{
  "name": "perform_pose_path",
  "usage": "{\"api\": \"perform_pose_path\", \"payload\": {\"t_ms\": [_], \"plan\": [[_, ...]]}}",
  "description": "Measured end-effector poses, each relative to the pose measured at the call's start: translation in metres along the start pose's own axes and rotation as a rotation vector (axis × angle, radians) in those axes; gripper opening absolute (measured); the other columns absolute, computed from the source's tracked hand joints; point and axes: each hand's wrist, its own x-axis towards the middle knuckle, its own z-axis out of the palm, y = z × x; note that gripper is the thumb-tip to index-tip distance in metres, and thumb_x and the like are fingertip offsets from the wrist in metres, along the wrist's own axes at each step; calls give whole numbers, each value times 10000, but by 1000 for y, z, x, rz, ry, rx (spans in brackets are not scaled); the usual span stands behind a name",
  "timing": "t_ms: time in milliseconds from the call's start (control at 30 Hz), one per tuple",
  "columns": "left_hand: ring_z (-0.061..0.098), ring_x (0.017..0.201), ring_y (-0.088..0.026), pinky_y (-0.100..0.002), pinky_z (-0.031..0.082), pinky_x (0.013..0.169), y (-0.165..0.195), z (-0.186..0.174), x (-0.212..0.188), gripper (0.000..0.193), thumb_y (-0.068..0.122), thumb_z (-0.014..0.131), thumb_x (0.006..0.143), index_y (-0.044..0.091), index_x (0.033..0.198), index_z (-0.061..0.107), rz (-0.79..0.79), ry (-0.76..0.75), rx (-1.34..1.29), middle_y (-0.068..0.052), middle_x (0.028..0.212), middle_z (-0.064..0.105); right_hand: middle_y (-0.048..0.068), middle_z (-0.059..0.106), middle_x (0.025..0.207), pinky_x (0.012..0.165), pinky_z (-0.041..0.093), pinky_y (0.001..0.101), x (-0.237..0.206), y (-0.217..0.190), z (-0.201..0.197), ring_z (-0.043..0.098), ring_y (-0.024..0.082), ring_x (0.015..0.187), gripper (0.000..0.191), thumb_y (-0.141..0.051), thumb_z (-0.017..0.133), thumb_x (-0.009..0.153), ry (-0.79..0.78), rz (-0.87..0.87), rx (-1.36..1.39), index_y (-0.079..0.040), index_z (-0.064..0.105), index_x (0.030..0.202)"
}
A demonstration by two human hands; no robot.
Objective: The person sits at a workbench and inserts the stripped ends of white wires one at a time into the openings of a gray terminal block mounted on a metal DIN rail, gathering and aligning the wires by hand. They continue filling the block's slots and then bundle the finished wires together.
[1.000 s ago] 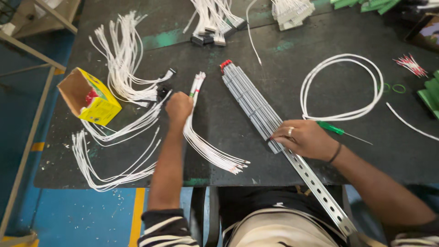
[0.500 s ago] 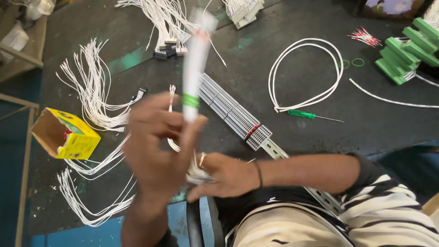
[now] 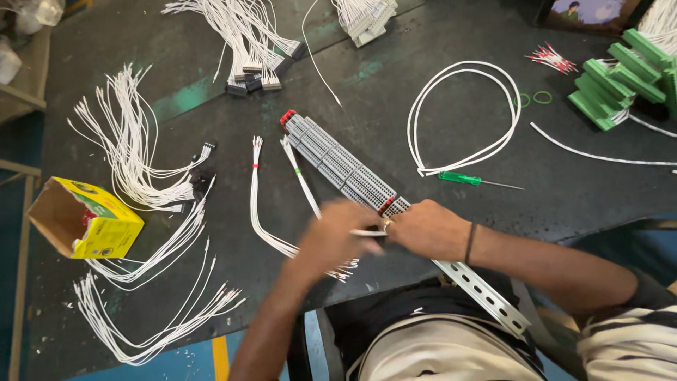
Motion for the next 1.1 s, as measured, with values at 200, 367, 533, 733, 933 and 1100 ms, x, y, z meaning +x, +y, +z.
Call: {"api": "perform_pose_path", "payload": {"t_ms": [200, 367, 533, 733, 933, 1100], "plan": [[696, 872, -344, -437, 539, 743, -2, 25, -6, 230, 248, 704, 918, 91, 1085, 684, -206, -51, 17, -117, 937, 710, 135, 728, 874, 659, 554, 505, -7, 15, -25, 711, 367, 772, 341, -344, 693, 887, 88, -12, 67, -83, 685, 1106], [668, 827, -393, -465, 502, 689, -7, 19, 0, 189, 227, 595, 1013, 42, 1024, 632, -284, -57, -69, -181, 869, 648, 94, 768, 975, 768, 583, 405, -12, 35, -42, 746, 301, 886, 201, -236, 733, 882, 425, -99, 466, -90, 754, 1020], [673, 805, -404, -477, 498, 667, -2, 21, 25, 217, 246, 554, 1045, 42, 1027, 626, -355, -23, -162, -181, 829, 664, 105, 755, 1091, 884, 577, 370, -11, 43, -66, 741, 278, 1023, 408, -422, 690, 917, 528, -122, 604, -73, 728, 1125], [676, 807, -394, -488, 495, 683, 4, 32, 46, 200, 240, 547, 1023, 53, 1013, 618, -318, -11, -93, -174, 829, 666, 187, 564, 1411, 1155, 376, 423, -1, 31, -74, 501, 329, 1355, 775, -661, 335, 1086, 856, -337, 638, 21, 541, 1390], [654, 745, -365, -445, 476, 662, -29, 36, 40, 287, 296, 532, 1072, 41, 982, 629, -409, 79, -176, -171, 751, 606, 41, 693, 1236, 1046, 499, 384, 1, 69, -55, 639, 231, 1202, 420, -468, 549, 1059, 800, 26, 595, -98, 711, 1173], [574, 644, -242, -368, 472, 631, -57, 42, 34, 333, 320, 511, 1070, 31, 1015, 668, -474, 130, -437, -119, 710, 599, -8, 637, 910, 762, 489, 385, 4, 84, -31, 577, 228, 893, 202, -186, 729, 813, 432, 48, -106, -173, 792, 1004]]}}
